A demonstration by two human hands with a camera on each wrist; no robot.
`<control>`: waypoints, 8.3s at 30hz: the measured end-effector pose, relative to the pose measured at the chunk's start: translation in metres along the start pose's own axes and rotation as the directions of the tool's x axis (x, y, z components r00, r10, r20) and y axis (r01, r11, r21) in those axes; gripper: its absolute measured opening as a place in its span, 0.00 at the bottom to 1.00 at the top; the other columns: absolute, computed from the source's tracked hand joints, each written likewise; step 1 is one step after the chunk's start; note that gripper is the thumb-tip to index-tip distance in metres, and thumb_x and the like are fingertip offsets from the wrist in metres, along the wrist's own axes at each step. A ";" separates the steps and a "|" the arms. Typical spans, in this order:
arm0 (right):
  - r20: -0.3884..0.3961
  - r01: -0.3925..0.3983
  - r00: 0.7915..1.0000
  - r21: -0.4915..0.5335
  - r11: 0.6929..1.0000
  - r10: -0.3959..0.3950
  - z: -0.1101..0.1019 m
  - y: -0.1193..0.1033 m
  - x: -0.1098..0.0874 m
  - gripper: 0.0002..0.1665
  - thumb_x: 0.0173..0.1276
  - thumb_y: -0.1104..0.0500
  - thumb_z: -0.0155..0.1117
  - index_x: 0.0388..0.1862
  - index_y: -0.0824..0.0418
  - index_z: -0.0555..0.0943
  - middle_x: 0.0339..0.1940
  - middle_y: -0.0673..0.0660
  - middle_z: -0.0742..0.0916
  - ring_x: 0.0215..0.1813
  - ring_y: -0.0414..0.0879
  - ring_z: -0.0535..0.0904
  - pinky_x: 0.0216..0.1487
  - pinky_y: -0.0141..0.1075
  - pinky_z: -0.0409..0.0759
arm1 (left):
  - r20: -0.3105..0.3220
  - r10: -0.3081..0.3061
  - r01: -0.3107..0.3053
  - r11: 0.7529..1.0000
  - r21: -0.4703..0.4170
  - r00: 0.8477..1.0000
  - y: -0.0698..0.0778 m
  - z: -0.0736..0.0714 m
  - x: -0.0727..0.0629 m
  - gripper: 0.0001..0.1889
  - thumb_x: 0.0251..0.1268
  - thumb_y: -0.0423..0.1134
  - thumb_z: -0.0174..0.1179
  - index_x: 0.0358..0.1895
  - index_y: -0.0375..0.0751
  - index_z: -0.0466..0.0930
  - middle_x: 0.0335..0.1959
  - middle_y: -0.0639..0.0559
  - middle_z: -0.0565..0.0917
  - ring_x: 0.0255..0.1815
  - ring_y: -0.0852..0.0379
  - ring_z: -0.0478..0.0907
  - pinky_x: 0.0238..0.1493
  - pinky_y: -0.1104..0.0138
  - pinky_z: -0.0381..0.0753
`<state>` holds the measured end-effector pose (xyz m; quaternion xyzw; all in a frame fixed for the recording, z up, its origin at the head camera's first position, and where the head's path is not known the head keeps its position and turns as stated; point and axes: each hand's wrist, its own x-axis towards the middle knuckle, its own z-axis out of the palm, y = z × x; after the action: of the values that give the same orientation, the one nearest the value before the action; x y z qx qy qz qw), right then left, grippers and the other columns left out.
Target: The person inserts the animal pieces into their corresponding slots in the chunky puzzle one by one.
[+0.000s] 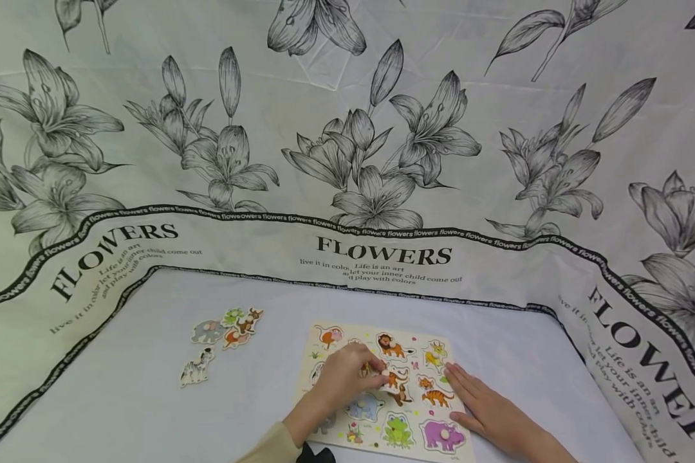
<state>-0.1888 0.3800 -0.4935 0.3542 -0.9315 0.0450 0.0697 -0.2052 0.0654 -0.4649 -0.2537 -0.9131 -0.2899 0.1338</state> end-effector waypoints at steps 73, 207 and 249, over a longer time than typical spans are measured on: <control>0.084 -0.056 0.995 0.051 0.997 0.052 -0.004 -0.001 0.000 0.40 0.73 0.41 0.50 0.75 0.61 0.58 0.76 0.57 0.65 0.72 0.17 0.27 0.63 0.10 0.26 | 0.132 -0.002 -0.034 0.962 0.270 0.991 0.058 0.070 0.039 0.11 0.53 0.57 0.68 0.21 0.60 0.83 0.22 0.67 0.75 0.24 0.70 0.68 0.23 0.78 0.65; 0.020 -0.010 1.000 0.051 0.999 0.009 -0.003 0.002 0.004 0.43 0.69 0.42 0.57 0.75 0.61 0.58 0.77 0.52 0.62 0.71 0.16 0.30 0.64 0.10 0.28 | 0.150 -0.107 0.079 0.980 0.183 0.983 0.059 0.052 0.028 0.11 0.57 0.54 0.65 0.42 0.60 0.86 0.36 0.65 0.85 0.37 0.66 0.80 0.34 0.73 0.77; -0.055 0.054 0.997 0.002 0.999 -0.053 -0.002 0.006 0.004 0.43 0.68 0.45 0.60 0.74 0.65 0.59 0.75 0.60 0.66 0.75 0.22 0.33 0.68 0.13 0.30 | 0.128 -0.135 0.160 0.966 -0.203 0.982 -0.004 -0.019 -0.013 0.15 0.61 0.46 0.64 0.51 0.48 0.84 0.47 0.58 0.86 0.42 0.64 0.81 0.38 0.76 0.76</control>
<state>-0.1952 0.3821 -0.4908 0.3778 -0.9193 0.0543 0.0957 -0.1949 0.0463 -0.4564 -0.2138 -0.8993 -0.3802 0.0318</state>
